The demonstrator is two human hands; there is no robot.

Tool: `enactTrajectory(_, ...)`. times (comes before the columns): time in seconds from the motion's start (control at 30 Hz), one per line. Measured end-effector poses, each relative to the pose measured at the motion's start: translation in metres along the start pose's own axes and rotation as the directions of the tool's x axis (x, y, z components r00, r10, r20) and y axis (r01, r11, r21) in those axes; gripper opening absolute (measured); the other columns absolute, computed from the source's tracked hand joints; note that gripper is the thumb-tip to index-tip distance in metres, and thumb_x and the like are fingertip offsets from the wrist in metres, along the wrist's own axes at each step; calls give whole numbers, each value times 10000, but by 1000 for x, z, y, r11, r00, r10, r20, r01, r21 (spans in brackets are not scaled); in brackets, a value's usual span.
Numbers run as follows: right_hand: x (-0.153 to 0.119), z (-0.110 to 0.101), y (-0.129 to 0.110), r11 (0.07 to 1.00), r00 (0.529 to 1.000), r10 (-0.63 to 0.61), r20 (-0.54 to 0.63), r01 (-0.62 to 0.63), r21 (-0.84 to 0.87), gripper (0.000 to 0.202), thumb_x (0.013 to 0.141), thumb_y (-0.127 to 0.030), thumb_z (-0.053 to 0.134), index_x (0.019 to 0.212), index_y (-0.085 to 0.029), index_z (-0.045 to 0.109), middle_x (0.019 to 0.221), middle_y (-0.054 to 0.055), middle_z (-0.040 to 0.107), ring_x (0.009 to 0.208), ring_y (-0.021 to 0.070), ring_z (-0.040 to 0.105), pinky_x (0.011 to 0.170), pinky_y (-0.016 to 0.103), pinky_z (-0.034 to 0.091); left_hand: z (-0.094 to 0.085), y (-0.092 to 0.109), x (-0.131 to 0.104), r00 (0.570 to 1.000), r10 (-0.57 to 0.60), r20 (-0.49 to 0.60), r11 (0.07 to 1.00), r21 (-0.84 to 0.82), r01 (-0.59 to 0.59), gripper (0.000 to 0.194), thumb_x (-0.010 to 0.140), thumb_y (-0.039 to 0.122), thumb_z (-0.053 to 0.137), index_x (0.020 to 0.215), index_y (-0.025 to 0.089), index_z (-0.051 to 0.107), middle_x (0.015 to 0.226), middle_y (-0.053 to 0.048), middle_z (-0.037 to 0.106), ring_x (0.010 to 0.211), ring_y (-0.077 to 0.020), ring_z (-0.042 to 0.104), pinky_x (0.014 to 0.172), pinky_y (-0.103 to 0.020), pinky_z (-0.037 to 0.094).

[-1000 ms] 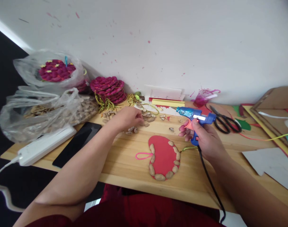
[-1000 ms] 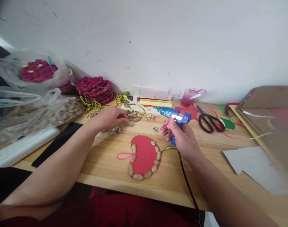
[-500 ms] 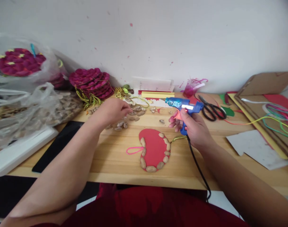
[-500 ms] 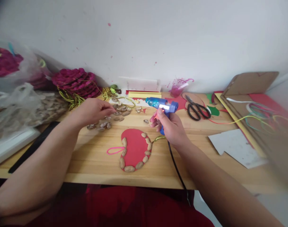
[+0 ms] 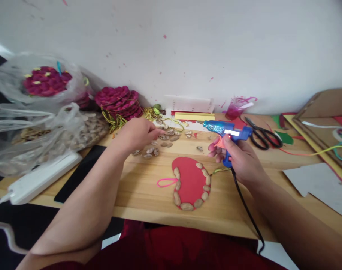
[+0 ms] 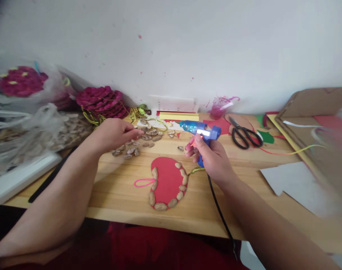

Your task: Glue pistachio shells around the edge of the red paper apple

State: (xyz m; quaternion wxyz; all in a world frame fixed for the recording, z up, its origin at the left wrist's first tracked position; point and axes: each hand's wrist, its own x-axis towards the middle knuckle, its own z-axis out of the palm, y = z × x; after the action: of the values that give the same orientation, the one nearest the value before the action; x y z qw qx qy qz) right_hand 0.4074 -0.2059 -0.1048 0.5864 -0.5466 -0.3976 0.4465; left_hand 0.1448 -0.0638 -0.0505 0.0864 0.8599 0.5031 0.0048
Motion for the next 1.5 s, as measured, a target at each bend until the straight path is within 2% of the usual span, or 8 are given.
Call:
enactTrajectory(0.3, -3, -2, 3, 1000, 999, 27, 27, -27, -11, 398, 870, -601, 711, 923, -207, 695, 828, 47, 738, 701, 163, 710, 524, 216, 535, -11, -13, 0, 996, -81, 40, 989, 124, 75, 306, 934, 288, 486, 882, 184, 769, 873, -93, 769, 836, -232, 679, 684, -306, 401)
enactTrajectory(0.5, -2, -2, 5, 996, 994, 63, 89, -56, -71, 413, 878, -631, 676, 884, -219, 707, 880, 76, 744, 728, 213, 731, 525, 272, 555, 0, 1, -10, 933, 214, 289, 974, -139, -181, 220, 758, 380, 740, 927, 239, 735, 845, -1, 741, 756, -183, 652, 628, -280, 393)
enactTrajectory(0.8, -1, -3, -1, 981, 981, 146, 128, -127, -144, 512, 832, -709, 669, 883, -201, 709, 864, 71, 747, 740, 199, 723, 588, 278, 572, 23, 46, -35, 847, 381, 370, 914, -16, -405, 580, 628, 464, 824, 1079, 220, 551, 1035, -87, 689, 838, -259, 636, 611, -313, 387)
enactTrajectory(1.0, 3, -20, -19, 916, 858, 389, 336, -399, -40, 422, 825, -610, 746, 872, -206, 634, 689, 40, 720, 646, 204, 725, 685, 347, 614, 21, 43, -32, 880, 330, 341, 940, -34, -339, 512, 785, 450, 718, 1204, 232, 519, 1085, -96, 707, 918, -272, 661, 686, -326, 435)
enactTrajectory(1.13, 3, -29, -29, 852, 747, 452, 487, -524, 12, 417, 869, -610, 681, 868, -198, 618, 612, 28, 692, 587, 213, 708, 719, 403, 617, 18, 44, -29, 898, 284, 334, 951, 23, -310, 180, 848, 345, 615, 984, 227, 615, 990, -83, 734, 806, -246, 663, 621, -320, 391)
enactTrajectory(1.23, 1, -29, -30, 837, 681, 461, 569, -547, -24, 484, 850, -667, 646, 854, -183, 640, 584, 24, 676, 542, 221, 695, 730, 446, 612, 18, 44, -27, 906, 279, 317, 951, 41, -307, 138, 875, 327, 560, 880, 219, 646, 919, -87, 738, 759, -242, 656, 593, -322, 363)
enactTrajectory(1.4, 0, -30, -30, 861, 676, 437, 594, -505, -59, 505, 806, -684, 683, 857, -182, 660, 596, 23, 685, 525, 216, 691, 723, 442, 608, 22, 42, -24, 906, 330, 265, 943, -60, -326, 137, 845, 305, 596, 927, 241, 687, 889, -56, 743, 771, -224, 656, 612, -302, 379)
enactTrajectory(1.5, 5, -31, -28, 868, 731, 424, 536, -496, -10, 459, 839, -645, 672, 846, -186, 653, 627, 31, 695, 583, 221, 712, 744, 424, 613, 22, 41, -23, 875, 400, 273, 916, -141, -375, 181, 830, 275, 612, 984, 269, 708, 891, -27, 749, 781, -203, 656, 637, -282, 392)
